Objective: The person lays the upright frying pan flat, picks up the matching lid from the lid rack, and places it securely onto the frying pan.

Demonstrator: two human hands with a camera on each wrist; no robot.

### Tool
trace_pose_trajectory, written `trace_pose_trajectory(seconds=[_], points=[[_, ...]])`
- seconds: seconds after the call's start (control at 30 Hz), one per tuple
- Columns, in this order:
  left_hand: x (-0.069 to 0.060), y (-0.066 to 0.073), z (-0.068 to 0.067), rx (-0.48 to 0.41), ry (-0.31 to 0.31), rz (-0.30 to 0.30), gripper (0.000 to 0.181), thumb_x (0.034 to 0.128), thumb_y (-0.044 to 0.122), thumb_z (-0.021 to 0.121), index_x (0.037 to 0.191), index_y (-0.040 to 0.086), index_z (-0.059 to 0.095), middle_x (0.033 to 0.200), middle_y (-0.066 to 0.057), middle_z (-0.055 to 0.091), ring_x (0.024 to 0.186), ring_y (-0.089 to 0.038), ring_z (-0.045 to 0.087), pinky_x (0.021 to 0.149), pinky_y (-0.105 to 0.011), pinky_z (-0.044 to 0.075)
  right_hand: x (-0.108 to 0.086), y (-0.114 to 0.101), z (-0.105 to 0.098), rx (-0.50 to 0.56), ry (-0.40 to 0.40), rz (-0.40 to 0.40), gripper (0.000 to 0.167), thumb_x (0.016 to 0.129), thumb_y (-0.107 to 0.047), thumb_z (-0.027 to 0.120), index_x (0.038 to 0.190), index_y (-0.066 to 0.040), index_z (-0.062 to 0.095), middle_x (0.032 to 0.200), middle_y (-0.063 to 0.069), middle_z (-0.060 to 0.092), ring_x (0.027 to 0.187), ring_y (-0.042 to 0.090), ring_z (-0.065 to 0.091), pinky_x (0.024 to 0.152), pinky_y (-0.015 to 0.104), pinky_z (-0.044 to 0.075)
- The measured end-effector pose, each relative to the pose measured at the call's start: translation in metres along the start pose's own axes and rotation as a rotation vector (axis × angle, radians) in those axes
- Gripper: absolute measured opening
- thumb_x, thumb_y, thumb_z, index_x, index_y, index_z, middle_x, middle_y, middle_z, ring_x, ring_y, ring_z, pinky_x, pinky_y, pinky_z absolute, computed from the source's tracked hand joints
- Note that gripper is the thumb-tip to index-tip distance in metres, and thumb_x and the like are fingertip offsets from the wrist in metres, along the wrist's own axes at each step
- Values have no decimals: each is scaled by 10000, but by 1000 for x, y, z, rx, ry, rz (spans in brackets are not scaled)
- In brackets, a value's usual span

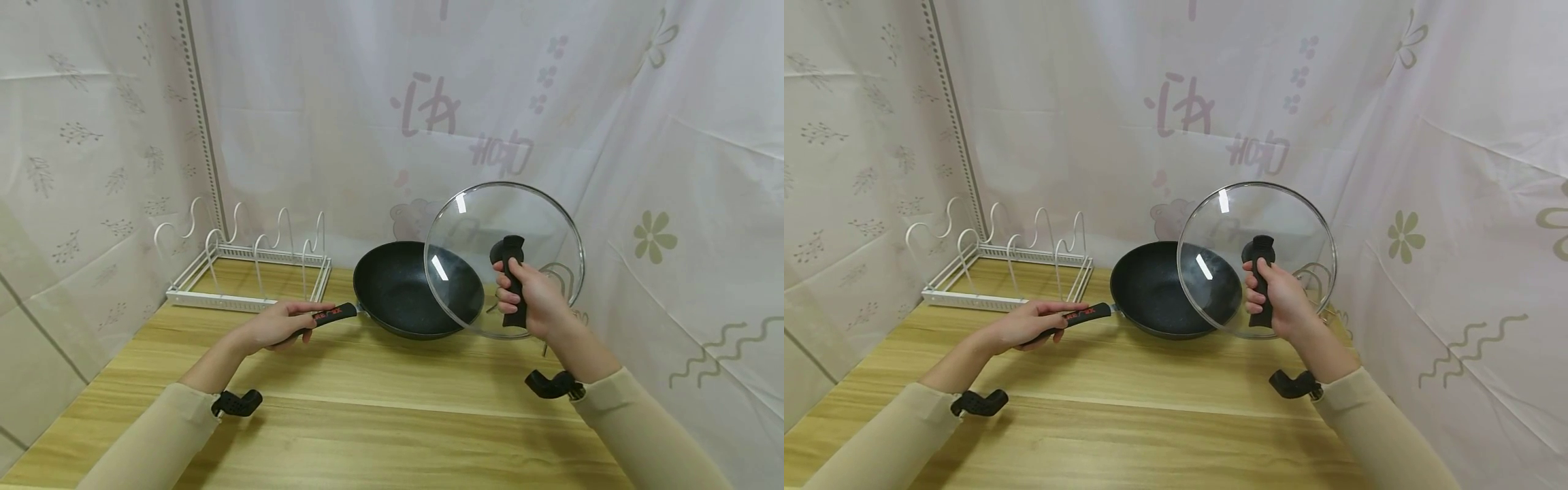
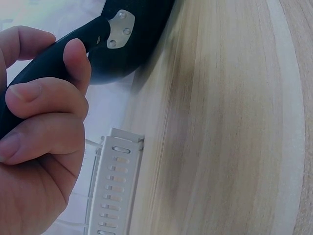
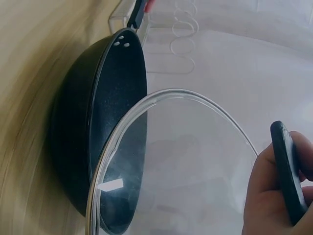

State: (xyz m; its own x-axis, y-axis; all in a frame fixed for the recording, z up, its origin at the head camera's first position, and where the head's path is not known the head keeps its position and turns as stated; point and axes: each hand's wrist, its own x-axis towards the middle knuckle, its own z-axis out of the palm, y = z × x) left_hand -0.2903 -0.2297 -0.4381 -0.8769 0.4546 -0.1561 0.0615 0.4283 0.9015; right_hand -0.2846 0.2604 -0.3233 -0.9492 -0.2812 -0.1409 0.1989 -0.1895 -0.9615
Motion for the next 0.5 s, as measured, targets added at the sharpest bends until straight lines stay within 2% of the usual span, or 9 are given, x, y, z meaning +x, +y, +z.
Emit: trace_pose_trajectory(seconds=[0.27,0.5], points=[[0,0,0,-2,4,-1,527,1060,144,575,1567,274,633,815,-118,653,452,-108,327,430,-228,272,0,4,6,-18,2,39,362,1192,-445,333,1353,-136,432,833,-80,449,552,68,358,547,201,384],[0,0,1,5,4,-3,509,1084,162,548,1573,276,626,851,-160,662,455,-109,329,430,-229,275,-1,7,12,-14,-11,66,372,1193,-445,334,1359,-129,438,844,-76,448,555,67,359,550,199,382]])
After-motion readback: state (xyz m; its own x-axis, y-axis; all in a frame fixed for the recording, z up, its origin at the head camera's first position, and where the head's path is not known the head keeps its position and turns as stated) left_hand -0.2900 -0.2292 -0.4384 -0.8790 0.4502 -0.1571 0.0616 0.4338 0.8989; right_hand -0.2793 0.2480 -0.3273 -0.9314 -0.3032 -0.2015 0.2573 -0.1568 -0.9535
